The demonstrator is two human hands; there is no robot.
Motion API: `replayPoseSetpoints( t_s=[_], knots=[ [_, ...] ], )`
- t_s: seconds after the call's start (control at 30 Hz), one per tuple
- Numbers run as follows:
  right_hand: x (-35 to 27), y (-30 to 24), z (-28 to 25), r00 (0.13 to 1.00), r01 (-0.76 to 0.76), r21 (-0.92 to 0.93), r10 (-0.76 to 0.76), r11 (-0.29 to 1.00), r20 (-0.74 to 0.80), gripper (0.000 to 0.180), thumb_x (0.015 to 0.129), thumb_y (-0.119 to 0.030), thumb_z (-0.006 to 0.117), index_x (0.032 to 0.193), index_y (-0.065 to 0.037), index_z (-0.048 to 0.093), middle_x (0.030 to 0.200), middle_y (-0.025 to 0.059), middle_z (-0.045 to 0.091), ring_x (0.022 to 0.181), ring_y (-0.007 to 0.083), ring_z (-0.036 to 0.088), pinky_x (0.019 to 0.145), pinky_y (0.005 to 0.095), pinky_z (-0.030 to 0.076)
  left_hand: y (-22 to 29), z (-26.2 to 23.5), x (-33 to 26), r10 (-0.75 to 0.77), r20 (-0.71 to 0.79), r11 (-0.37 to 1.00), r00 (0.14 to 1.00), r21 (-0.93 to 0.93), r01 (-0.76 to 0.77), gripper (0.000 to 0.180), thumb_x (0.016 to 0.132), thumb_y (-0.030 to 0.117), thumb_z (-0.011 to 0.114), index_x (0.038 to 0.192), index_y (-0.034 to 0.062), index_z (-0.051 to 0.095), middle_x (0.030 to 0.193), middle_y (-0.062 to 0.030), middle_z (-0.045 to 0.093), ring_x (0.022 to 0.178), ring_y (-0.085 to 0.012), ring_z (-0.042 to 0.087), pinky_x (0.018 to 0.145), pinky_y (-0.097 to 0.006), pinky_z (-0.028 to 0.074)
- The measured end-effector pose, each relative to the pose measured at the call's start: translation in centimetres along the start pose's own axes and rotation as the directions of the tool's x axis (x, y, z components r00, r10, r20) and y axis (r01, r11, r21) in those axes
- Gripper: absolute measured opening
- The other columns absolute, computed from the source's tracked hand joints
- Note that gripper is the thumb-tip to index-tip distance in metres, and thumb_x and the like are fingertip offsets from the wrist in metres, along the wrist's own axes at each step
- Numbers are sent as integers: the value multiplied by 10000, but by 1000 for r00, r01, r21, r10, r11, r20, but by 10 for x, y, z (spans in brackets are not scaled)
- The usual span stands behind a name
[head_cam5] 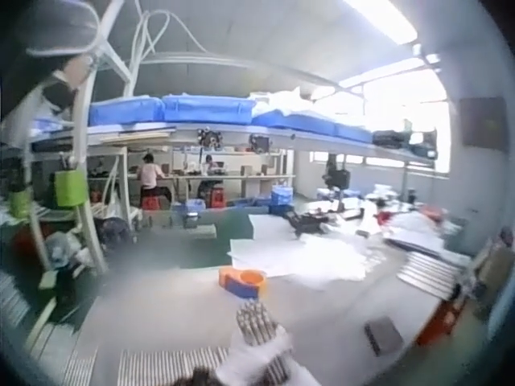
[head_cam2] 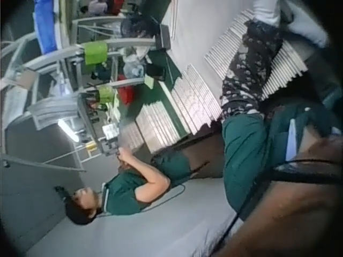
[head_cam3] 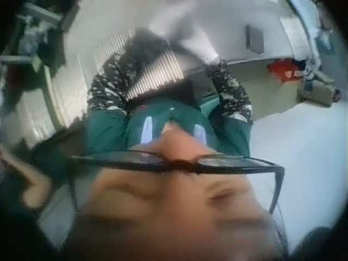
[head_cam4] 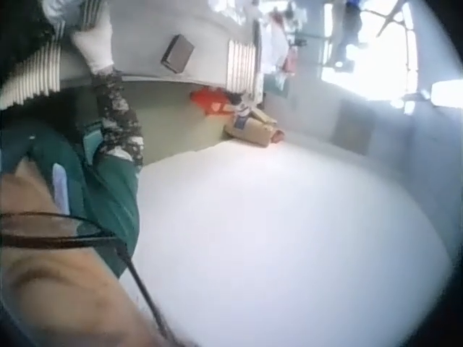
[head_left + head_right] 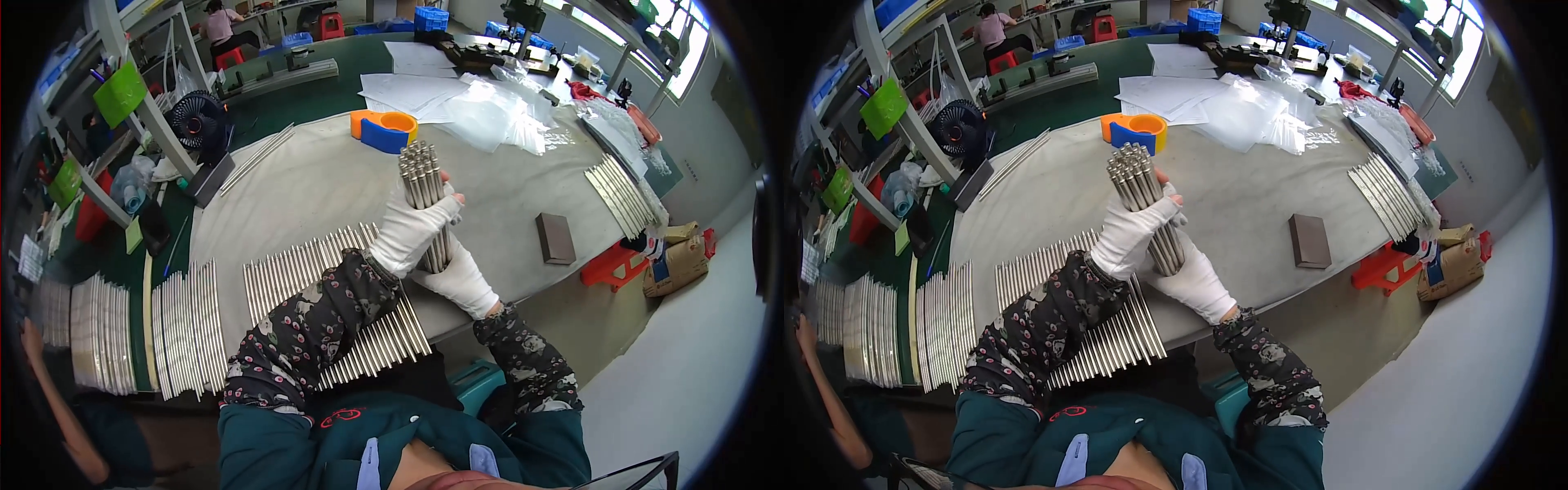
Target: Sanding a row of metal rods on a workbench using a sanding block.
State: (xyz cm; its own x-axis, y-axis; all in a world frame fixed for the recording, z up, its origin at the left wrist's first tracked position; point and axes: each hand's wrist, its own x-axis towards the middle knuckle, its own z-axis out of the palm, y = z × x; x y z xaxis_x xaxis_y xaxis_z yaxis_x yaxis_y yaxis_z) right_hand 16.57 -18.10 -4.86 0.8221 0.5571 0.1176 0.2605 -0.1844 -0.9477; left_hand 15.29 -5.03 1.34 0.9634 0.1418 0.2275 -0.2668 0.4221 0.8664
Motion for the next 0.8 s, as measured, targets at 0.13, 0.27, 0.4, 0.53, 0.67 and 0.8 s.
replayPoseSetpoints(
  t_s=[0.13, 0.27, 0.4, 0.53, 0.67, 0.8],
  knots=[
    [-11, -1, -2, 994, -112, -45, 112, 993, -12, 476, 690, -92, 684, 1125, -6, 512, 938, 121, 631, 898, 189, 612, 806, 314, 477, 4, -15, 10, -178, -193, 976, 965, 92, 199, 334, 824, 112, 700, 1069, 37, 487, 857, -41, 581, 745, -150, 614, 697, -308, 523],
    [-24, -31, -20, 917, -377, -265, 397, 887, 26, 449, 684, -90, 636, 1093, 39, 505, 881, 169, 626, 834, 270, 632, 741, 346, 493, -6, -59, -6, -168, -147, 539, 975, 815, 216, 446, 808, 308, 685, 1083, -3, 520, 958, -160, 640, 866, -293, 647, 789, -371, 510],
    [-23, -44, -29, 898, -330, -478, 426, 814, 106, 517, 685, -131, 631, 1132, 64, 461, 851, 247, 635, 819, 381, 644, 717, 414, 508, 18, -56, -43, -173, 386, 14, 906, 921, -389, 680, 716, 269, 720, 1282, 11, 446, 1252, -187, 511, 1152, -349, 494, 983, -406, 402],
    [-32, -59, -13, 952, 1, -795, 242, 606, 186, 543, 723, -247, 651, 1110, 87, 467, 748, 210, 646, 710, 403, 640, 673, 418, 524, -7, -63, -56, -183, 663, 75, 726, 746, -662, 751, 803, 466, 620, 1401, 91, 366, 1431, -230, 315, 1346, -425, 273, 1094, -553, 212],
    [-33, -67, -23, 909, 175, -877, 268, 448, 319, 456, 764, -380, 629, 938, 40, 592, 717, 185, 641, 657, 356, 641, 627, 415, 520, -12, -52, -46, -400, 615, -17, 680, 737, -676, 753, 829, 586, 513, 1395, 102, 402, 1436, -200, 342, 1368, -418, 243, 1104, -600, 124],
    [-25, -46, -59, 971, -68, -677, 205, 733, 125, 354, 796, -343, 641, 921, -13, 672, 746, 190, 648, 723, 321, 654, 674, 373, 518, -27, -48, -36, -373, 667, 26, 645, 703, -711, 755, 824, 617, 489, 1349, 74, 458, 1414, -189, 385, 1352, -415, 275, 1099, -600, 145]
  ],
)
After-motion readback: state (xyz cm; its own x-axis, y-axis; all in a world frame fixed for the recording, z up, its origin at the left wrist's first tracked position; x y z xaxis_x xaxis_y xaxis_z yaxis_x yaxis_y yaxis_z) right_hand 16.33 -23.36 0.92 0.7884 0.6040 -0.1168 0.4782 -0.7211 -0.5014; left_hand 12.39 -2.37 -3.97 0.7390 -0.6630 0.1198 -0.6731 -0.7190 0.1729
